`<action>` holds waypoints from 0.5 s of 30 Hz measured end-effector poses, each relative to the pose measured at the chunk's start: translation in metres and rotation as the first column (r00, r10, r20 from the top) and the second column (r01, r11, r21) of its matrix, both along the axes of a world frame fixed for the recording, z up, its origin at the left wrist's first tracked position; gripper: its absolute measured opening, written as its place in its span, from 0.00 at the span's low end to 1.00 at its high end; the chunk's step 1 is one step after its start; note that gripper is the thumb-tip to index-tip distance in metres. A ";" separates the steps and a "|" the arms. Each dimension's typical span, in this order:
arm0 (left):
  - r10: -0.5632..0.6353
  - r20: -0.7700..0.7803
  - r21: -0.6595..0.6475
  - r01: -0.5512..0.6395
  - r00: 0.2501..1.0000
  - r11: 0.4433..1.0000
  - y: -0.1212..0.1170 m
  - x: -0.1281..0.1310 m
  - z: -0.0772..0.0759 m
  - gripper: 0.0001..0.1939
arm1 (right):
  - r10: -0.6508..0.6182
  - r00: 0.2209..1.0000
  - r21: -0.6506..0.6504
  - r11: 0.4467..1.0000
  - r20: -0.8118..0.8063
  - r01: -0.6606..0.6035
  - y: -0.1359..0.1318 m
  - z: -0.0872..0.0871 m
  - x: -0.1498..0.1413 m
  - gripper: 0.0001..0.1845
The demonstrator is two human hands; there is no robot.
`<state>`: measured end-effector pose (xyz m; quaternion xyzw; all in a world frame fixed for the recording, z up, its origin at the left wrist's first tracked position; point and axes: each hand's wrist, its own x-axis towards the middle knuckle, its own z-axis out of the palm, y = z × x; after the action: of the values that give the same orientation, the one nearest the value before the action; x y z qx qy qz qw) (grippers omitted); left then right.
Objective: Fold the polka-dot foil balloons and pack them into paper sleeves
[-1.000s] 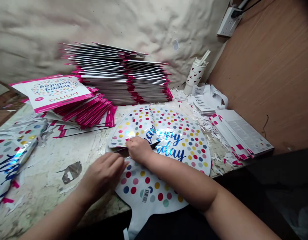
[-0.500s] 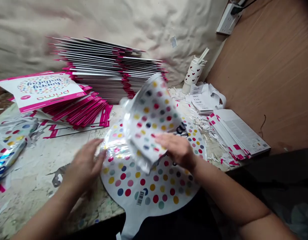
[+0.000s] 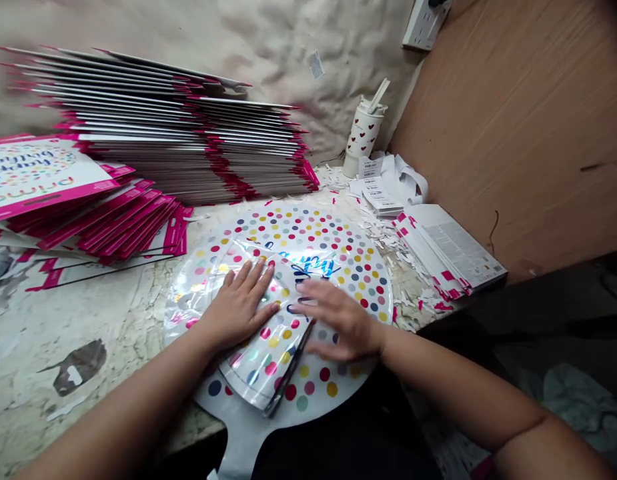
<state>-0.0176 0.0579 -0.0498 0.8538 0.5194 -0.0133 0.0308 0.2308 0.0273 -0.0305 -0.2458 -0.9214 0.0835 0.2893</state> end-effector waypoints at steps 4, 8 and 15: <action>0.007 -0.006 -0.030 -0.008 1.000 1.000 -0.002 0.001 0.006 0.37 | -0.391 0.920 -0.235 0.894 0.006 0.382 0.028 -0.004 0.019 0.30; 0.026 -0.022 -0.039 -0.027 0.999 0.999 -0.005 0.005 0.005 0.38 | -0.415 0.862 -0.125 0.877 0.292 0.464 0.048 -0.014 0.007 0.13; 0.107 -0.042 -0.071 -0.110 0.993 0.991 -0.008 0.012 0.013 0.39 | -0.614 0.714 -0.124 0.723 0.336 0.680 0.046 -0.002 0.035 0.12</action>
<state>-0.0060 0.0501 -0.0364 0.8223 0.5647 -0.0470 0.0525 0.2663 0.0730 -0.0324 -0.5964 -0.7888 0.0518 0.1394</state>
